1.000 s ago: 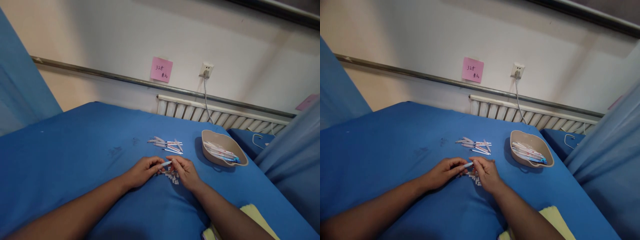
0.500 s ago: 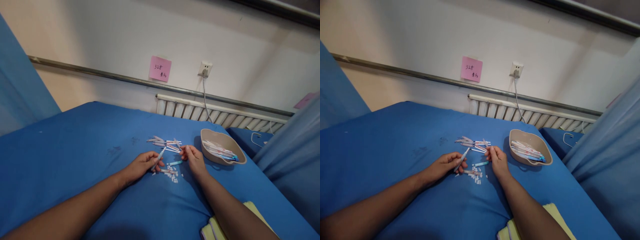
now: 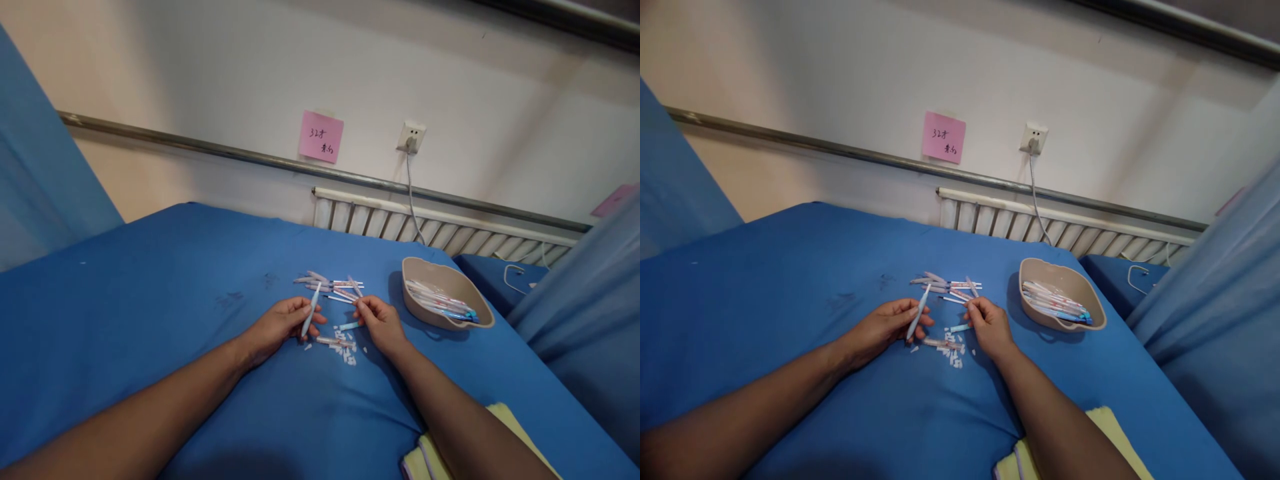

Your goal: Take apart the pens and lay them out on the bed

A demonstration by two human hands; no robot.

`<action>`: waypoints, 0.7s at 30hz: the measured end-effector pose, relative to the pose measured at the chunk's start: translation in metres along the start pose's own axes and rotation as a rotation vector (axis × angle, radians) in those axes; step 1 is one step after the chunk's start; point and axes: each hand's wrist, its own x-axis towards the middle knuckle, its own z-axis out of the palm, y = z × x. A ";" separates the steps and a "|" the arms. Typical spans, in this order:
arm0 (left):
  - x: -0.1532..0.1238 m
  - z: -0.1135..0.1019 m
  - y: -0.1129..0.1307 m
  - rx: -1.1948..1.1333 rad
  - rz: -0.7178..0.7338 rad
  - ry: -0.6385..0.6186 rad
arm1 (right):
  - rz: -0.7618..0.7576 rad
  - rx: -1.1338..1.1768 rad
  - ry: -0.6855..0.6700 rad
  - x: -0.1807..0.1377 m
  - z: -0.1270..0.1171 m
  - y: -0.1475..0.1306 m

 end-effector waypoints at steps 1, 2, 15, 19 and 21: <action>0.000 0.000 0.000 0.003 0.004 0.003 | -0.001 0.000 -0.001 0.000 0.000 0.000; 0.000 0.000 0.001 0.006 0.007 0.011 | -0.002 0.001 0.003 0.001 -0.001 0.000; 0.004 -0.008 0.008 -0.029 0.069 0.278 | 0.091 0.231 0.447 0.019 -0.019 0.006; 0.005 -0.009 0.008 -0.061 0.060 0.299 | 0.086 0.146 0.410 0.021 -0.018 0.018; 0.004 -0.008 0.009 -0.078 0.067 0.323 | 0.063 0.029 0.312 0.021 -0.018 0.022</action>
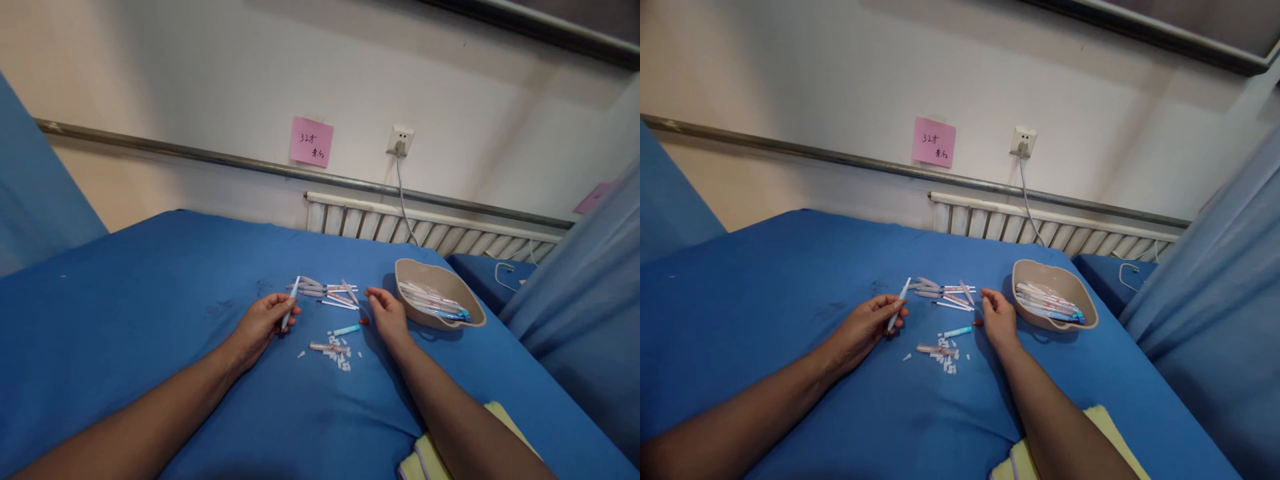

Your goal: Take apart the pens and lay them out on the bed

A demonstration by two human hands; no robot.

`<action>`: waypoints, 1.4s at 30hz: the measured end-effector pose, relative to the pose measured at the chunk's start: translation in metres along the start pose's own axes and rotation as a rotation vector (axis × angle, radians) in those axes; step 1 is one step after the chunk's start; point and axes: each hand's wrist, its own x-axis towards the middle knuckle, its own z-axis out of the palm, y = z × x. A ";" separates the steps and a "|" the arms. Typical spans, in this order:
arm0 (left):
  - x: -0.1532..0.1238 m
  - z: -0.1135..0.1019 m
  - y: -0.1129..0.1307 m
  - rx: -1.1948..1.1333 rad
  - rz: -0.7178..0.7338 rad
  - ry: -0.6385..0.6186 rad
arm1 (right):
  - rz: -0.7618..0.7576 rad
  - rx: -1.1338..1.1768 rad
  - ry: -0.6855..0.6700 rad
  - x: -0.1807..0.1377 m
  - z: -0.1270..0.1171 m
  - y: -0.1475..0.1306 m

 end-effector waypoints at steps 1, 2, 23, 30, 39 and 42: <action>0.000 0.000 0.000 -0.008 0.006 0.015 | -0.043 -0.085 -0.053 -0.001 0.000 0.001; 0.000 0.000 0.001 -0.016 0.013 0.027 | -0.104 -0.185 -0.109 -0.002 0.000 0.000; 0.000 0.001 0.001 0.032 0.004 0.028 | -0.431 -0.645 -0.376 -0.013 0.004 -0.018; -0.001 0.002 0.001 0.040 0.001 0.032 | -0.450 -0.722 -0.490 -0.018 0.006 -0.013; 0.001 0.001 -0.003 0.124 0.018 -0.010 | -0.390 -0.495 -0.378 -0.014 0.007 -0.015; 0.000 0.002 -0.007 0.170 0.039 -0.039 | -0.332 -0.341 -0.204 -0.012 0.006 -0.011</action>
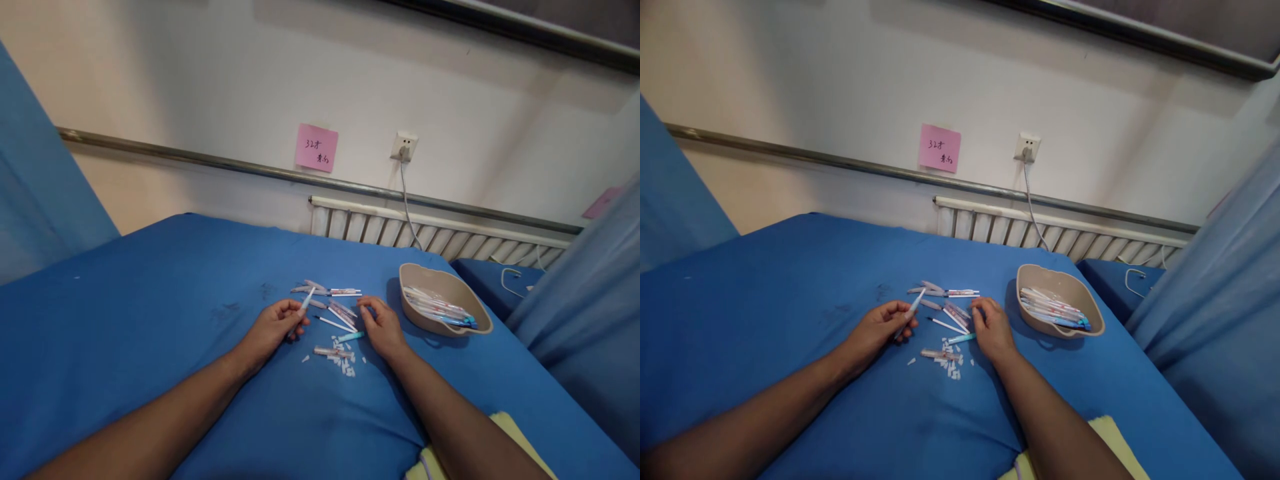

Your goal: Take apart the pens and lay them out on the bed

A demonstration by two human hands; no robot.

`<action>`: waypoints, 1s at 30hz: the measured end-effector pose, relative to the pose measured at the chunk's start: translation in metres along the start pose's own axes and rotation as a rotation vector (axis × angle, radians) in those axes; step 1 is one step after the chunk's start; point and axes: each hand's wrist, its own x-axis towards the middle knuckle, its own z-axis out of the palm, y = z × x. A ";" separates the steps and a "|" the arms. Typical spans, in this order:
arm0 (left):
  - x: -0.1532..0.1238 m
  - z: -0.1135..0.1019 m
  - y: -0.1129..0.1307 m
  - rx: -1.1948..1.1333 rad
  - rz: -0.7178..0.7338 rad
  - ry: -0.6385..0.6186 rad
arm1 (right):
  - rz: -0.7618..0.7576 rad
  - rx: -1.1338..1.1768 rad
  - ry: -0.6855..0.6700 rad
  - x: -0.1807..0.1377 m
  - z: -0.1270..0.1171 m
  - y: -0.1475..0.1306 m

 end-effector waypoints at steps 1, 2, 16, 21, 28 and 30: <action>-0.001 0.001 0.000 0.014 0.008 -0.010 | 0.035 0.051 0.052 0.000 0.000 0.002; -0.001 0.001 -0.001 0.027 0.014 -0.021 | 0.078 0.104 0.091 0.001 0.000 0.004; -0.001 0.002 -0.001 0.087 0.050 -0.098 | 0.296 0.265 0.072 0.003 -0.003 0.014; 0.001 0.000 -0.003 0.108 0.055 -0.124 | 0.202 0.150 0.027 0.000 -0.009 0.008; 0.002 0.000 -0.005 0.086 0.045 -0.128 | 0.151 0.035 -0.043 -0.002 -0.006 0.008; 0.002 0.000 -0.004 0.066 0.029 -0.125 | 0.154 0.029 -0.057 -0.001 -0.005 0.011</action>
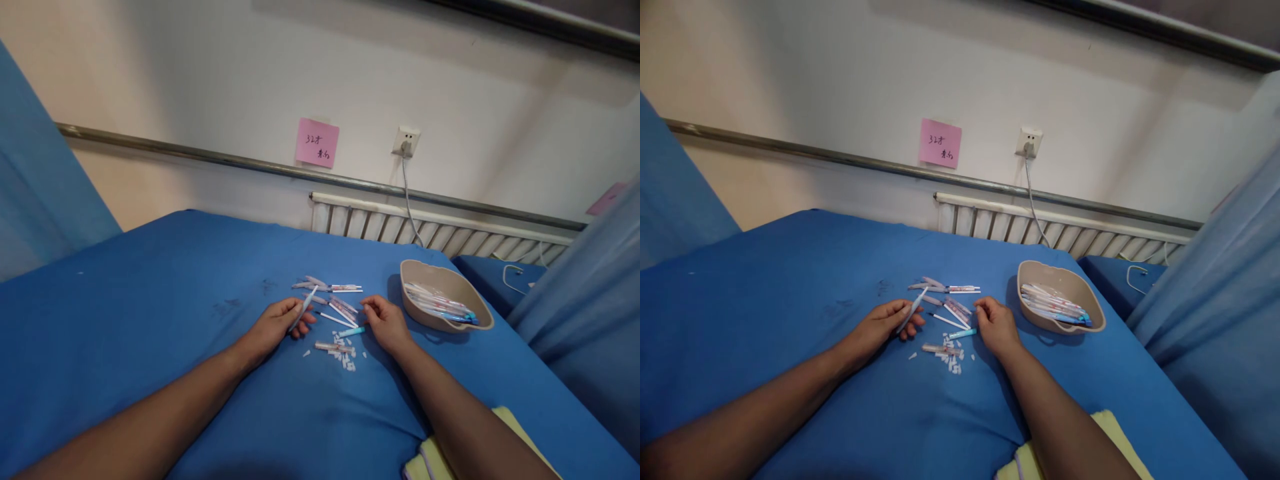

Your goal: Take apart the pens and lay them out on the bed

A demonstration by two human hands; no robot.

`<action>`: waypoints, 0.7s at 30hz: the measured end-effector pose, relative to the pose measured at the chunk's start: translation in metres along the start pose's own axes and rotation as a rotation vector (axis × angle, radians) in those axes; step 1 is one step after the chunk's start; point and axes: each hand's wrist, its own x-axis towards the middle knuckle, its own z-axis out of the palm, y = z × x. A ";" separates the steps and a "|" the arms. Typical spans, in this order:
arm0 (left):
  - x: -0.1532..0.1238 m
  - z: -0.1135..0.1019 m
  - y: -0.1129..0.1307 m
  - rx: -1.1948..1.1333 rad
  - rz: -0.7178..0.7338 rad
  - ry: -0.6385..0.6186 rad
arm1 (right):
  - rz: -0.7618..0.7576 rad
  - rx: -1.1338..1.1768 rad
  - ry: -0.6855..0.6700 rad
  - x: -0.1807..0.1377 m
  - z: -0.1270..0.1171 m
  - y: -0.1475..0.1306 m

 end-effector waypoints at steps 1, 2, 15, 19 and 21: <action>0.000 0.000 0.000 -0.010 -0.004 0.001 | 0.003 0.005 -0.005 0.000 0.000 0.001; 0.000 0.000 0.000 -0.019 -0.006 0.000 | 0.008 0.015 -0.008 0.001 0.000 0.002; 0.001 -0.002 -0.002 -0.023 -0.012 -0.014 | 0.000 0.073 -0.040 0.000 0.000 -0.001; 0.000 0.000 0.000 -0.007 -0.003 -0.008 | -0.044 0.032 -0.069 -0.003 -0.002 -0.008; -0.001 0.001 0.002 -0.006 -0.004 -0.007 | -0.056 0.012 -0.072 -0.003 -0.003 -0.008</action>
